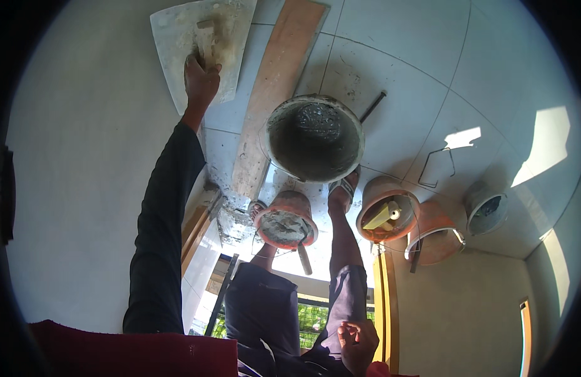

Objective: The person applies mortar to the vertical corner of an exterior building wall using a trowel, moves a bucket of mortar on the floor, and eventually picks up a cup and a small scrap of paper.

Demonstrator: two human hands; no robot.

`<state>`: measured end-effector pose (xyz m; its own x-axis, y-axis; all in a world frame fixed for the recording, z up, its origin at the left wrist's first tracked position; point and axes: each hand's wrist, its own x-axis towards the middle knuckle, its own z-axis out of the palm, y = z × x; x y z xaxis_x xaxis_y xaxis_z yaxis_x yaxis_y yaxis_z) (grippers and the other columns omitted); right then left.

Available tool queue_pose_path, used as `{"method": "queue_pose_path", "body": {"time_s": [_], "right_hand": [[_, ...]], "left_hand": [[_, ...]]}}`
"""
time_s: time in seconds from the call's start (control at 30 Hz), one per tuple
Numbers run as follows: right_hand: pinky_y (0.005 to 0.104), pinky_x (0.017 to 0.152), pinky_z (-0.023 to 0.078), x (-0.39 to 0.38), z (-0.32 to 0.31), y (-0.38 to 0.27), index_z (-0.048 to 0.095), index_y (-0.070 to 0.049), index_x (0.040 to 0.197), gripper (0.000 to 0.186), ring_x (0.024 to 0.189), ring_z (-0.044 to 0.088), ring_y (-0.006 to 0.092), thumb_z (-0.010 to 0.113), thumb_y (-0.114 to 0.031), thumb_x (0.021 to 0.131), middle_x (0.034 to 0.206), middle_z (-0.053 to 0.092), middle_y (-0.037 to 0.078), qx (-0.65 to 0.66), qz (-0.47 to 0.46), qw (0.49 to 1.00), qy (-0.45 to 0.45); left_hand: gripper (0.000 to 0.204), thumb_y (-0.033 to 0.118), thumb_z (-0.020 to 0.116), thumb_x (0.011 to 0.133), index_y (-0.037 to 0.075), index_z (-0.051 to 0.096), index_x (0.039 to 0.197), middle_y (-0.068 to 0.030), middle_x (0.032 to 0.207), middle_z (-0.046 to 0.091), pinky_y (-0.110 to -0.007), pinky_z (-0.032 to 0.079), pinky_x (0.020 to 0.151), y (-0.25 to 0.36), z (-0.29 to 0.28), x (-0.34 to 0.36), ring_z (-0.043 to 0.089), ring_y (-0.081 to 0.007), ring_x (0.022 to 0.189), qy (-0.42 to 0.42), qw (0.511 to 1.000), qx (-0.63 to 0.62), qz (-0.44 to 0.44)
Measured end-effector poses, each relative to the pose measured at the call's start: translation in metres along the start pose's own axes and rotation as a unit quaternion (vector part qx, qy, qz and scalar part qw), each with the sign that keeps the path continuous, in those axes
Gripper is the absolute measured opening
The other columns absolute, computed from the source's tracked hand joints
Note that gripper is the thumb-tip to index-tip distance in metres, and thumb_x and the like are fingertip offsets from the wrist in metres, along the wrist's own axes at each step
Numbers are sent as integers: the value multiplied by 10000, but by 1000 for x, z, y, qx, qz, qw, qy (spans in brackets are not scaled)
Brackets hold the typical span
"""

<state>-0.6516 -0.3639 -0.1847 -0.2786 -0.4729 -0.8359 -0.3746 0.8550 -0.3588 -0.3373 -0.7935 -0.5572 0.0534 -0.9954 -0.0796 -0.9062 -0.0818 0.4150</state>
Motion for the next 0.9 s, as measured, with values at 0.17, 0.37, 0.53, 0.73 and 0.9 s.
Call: {"method": "queue_pose_path", "body": {"time_s": [0.17, 0.37, 0.53, 0.73, 0.9], "right_hand": [[276, 562, 475, -1, 7, 8, 689, -43, 908, 144, 653, 613, 176, 775, -120, 822, 786, 617, 77, 25, -29, 999, 4], [258, 634, 496, -5, 21, 33, 670, -11, 936, 144, 729, 617, 151, 759, -66, 837, 839, 601, 69, 68, -50, 996, -6], [284, 570, 461, -4, 20, 34, 678, -50, 922, 131, 677, 611, 174, 763, -91, 831, 793, 613, 71, 62, -51, 997, 14], [269, 552, 415, -2, 11, 28, 678, -49, 922, 126, 665, 574, 143, 764, -78, 835, 775, 583, 53, 67, -39, 997, 2], [268, 610, 473, 4, 4, 8, 672, -25, 930, 95, 697, 588, 160, 732, -66, 868, 804, 581, 75, 36, -18, 999, -15]], "left_hand": [[574, 74, 792, 730, -105, 474, 1172, -236, 1105, 556, -462, 434, 920, 63, -64, 0, 562, -417, 1026, 124, 986, -108, -15], [772, -182, 677, 755, 118, 331, 1376, -149, 1346, 464, -417, 566, 889, 49, -44, 8, 592, -287, 1125, 213, 807, -517, -190], [771, -169, 705, 754, 121, 385, 1392, -127, 1295, 533, -402, 584, 814, 41, -19, 16, 607, -267, 1092, 285, 661, -581, -379], [632, -53, 743, 786, 82, 419, 1312, -116, 1220, 554, -398, 594, 718, 12, -17, 14, 622, -263, 1036, 242, 700, -531, -412], [621, 222, 803, 771, 33, 456, 1250, -135, 1232, 487, -490, 399, 991, 60, -68, -21, 472, -304, 1209, 108, 964, 19, -241]]}}
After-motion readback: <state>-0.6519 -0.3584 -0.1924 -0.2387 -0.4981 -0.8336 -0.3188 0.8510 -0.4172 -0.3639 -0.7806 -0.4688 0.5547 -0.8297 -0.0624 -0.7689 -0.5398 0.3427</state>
